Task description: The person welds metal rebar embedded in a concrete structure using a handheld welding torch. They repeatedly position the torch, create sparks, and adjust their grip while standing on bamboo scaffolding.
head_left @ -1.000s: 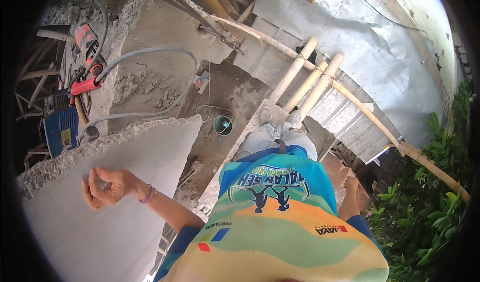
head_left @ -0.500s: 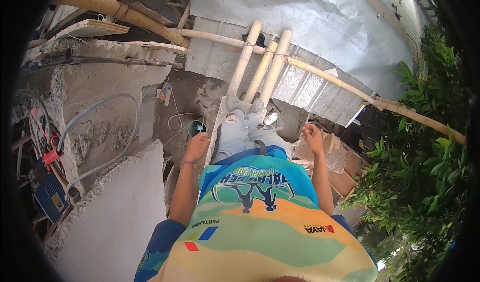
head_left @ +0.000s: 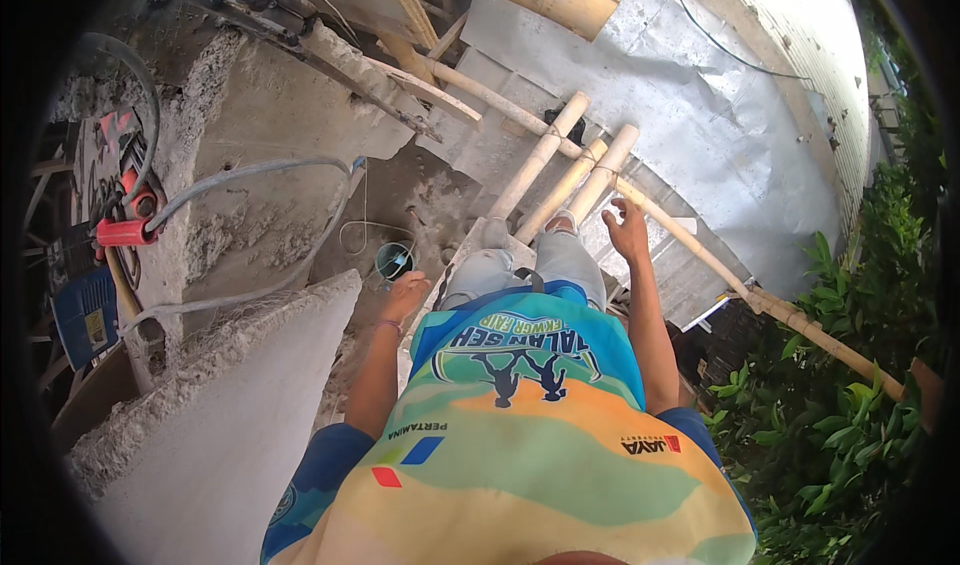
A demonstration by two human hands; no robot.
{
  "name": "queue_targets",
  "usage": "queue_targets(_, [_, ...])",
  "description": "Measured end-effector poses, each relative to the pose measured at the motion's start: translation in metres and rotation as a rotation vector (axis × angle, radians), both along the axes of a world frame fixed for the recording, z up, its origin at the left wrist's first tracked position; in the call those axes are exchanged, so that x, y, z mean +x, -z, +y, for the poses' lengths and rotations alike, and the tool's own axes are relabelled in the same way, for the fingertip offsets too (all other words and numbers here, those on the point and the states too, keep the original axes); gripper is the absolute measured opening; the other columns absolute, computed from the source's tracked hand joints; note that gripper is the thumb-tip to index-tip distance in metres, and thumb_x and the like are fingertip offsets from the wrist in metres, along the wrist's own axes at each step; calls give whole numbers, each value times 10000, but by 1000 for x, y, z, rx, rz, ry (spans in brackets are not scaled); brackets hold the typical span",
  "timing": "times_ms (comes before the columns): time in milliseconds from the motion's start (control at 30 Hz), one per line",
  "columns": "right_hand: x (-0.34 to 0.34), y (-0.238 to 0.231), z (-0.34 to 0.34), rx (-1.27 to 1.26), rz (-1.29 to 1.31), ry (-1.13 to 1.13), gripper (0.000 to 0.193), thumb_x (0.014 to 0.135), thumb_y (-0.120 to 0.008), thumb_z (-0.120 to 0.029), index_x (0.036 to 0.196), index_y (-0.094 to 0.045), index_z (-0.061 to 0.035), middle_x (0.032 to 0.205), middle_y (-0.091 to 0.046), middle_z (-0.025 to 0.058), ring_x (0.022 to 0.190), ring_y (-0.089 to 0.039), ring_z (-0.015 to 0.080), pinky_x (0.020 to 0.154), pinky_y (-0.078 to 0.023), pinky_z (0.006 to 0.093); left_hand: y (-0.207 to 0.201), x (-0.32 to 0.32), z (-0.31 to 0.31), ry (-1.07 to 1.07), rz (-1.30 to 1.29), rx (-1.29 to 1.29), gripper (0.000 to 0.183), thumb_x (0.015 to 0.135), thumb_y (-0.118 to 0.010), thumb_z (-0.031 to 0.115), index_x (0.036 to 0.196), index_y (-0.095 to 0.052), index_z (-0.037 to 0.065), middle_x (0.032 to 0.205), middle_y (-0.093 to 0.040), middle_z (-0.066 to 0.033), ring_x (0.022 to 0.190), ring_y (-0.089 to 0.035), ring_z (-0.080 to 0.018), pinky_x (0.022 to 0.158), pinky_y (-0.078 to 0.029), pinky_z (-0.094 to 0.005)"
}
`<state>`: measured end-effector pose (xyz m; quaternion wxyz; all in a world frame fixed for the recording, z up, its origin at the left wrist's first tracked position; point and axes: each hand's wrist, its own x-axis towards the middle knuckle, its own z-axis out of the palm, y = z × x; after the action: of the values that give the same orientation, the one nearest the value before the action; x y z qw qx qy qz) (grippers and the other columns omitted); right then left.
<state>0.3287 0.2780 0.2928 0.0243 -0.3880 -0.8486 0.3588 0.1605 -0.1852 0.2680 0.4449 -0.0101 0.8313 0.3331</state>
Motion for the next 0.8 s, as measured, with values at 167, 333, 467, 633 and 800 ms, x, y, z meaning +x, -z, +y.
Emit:
queue_targets(167, [-203, -99, 67, 355, 401, -13, 407, 865, -672, -300, 1179, -602, -51, 1245, -530, 192, 1180, -506, 371, 993, -421, 424, -32, -18, 68, 68, -74, 85, 464, 857, -652, 286, 1218, -594, 0, 1132, -669, -140, 1051, -626, -220, 905, -470, -321])
queue_targets(333, [-327, -118, 131, 729, 467, -221, 542, 881, -608, -439, 1279, -554, -75, 1332, -487, 188, 1264, -437, 345, 1055, -325, 495, -2, 7, 82, 40, -22, -26, 532, 884, -628, 350, 1248, -551, -29, 1156, -667, -170, 1070, -635, -240, 918, -476, -327])
queue_targets(467, [-349, -93, 141, 787, 312, -336, 618, 883, -583, -477, 1362, -480, -100, 1365, -475, 171, 1285, -426, 331, 1063, -282, 543, 7, 76, 98, -118, -271, -72, 571, 946, -542, 424, 1325, -511, -1, 1277, -603, -151, 1161, -575, -230, 975, -444, -329])
queue_targets(633, [-351, -112, 155, 662, 165, -475, 717, 801, -690, -444, 1374, -442, -91, 1352, -470, 165, 1263, -429, 334, 1053, -292, 536, -19, 133, 192, -648, -593, 221, 596, 968, -489, 451, 1373, -460, 14, 1332, -553, -138, 1203, -534, -227, 1007, -416, -325])
queue_targets(800, [-366, -137, 178, 495, 134, -615, 869, 685, -772, -448, 1381, -408, -77, 1341, -442, 178, 1275, -400, 341, 1049, -305, 516, -50, 122, 288, -1050, -479, 299, 621, 989, -436, 477, 1420, -408, 30, 1386, -504, -124, 1245, -494, -224, 1040, -389, -322])
